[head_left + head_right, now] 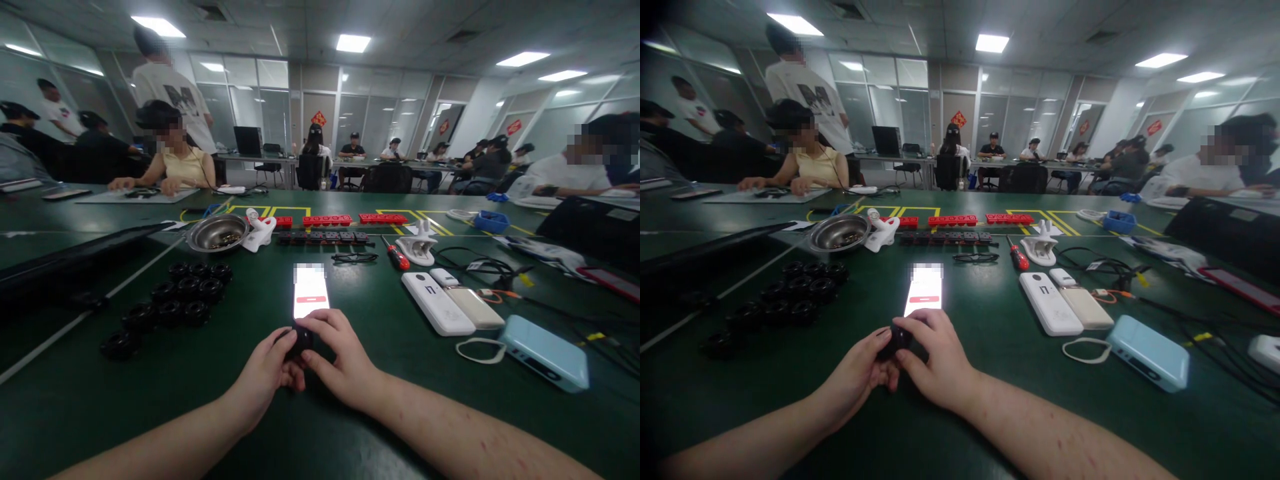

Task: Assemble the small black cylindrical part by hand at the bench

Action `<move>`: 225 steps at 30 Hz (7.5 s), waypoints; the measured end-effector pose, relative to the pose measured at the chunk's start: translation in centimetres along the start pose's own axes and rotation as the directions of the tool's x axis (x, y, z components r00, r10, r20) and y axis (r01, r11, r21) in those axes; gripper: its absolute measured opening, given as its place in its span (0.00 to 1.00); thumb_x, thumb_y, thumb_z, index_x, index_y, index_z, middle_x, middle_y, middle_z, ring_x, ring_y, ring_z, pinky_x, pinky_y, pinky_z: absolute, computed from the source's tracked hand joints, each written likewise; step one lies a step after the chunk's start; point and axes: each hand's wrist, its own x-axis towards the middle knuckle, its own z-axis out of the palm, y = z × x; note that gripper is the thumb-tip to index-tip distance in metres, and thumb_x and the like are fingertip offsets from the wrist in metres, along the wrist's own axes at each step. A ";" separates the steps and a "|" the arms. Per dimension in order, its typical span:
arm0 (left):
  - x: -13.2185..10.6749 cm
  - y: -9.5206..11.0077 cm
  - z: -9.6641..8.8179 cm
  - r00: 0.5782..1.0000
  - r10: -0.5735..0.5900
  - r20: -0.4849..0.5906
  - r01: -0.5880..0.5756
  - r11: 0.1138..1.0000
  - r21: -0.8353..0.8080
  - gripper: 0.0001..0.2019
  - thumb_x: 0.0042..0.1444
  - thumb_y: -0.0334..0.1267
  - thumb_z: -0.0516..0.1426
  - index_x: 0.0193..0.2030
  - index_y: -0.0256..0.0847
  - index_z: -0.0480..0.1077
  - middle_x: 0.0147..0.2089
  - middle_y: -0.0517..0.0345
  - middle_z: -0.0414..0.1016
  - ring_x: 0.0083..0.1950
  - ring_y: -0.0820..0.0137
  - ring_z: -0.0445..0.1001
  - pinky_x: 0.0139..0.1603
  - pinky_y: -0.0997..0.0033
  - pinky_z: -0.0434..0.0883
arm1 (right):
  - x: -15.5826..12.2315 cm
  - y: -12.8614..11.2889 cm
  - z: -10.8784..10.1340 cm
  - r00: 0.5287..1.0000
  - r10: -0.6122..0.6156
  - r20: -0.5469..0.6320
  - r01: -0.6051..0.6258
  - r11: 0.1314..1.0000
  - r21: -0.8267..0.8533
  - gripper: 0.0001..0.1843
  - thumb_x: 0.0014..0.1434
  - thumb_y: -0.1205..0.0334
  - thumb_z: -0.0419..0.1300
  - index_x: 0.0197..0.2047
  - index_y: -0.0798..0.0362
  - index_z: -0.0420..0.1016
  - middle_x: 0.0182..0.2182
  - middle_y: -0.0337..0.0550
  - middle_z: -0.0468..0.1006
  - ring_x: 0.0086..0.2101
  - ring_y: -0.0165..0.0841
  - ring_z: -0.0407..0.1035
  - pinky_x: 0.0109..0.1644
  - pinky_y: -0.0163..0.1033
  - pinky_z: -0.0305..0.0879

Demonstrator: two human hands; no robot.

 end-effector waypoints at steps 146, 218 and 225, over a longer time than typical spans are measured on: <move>0.4 -0.5 -0.4 1.000 -0.001 0.030 0.000 1.000 0.014 0.19 0.50 0.52 0.53 0.36 0.36 0.62 0.20 0.63 0.70 0.16 0.76 0.69 0.17 0.80 0.62 | -0.1 -0.2 0.0 1.000 -0.021 0.011 0.021 0.999 -0.028 0.19 0.56 0.64 0.52 0.52 0.52 0.61 0.45 0.47 0.66 0.46 0.38 0.59 0.50 0.46 0.57; 0.1 -0.2 -0.4 0.995 -0.024 0.096 0.022 1.000 0.022 0.19 0.50 0.52 0.53 0.35 0.35 0.62 0.20 0.60 0.71 0.19 0.74 0.71 0.19 0.79 0.63 | 0.1 0.0 0.1 0.999 0.016 0.033 -0.017 0.999 0.029 0.17 0.55 0.64 0.55 0.49 0.53 0.63 0.43 0.47 0.65 0.45 0.36 0.59 0.49 0.43 0.59; 0.2 -0.7 -0.5 0.999 -0.001 0.036 0.000 1.000 0.031 0.16 0.52 0.46 0.53 0.41 0.36 0.62 0.22 0.63 0.70 0.18 0.76 0.70 0.19 0.79 0.63 | -0.1 0.2 0.3 0.999 0.051 -0.012 -0.050 0.998 0.029 0.21 0.54 0.63 0.56 0.51 0.54 0.59 0.44 0.48 0.65 0.45 0.38 0.60 0.49 0.46 0.58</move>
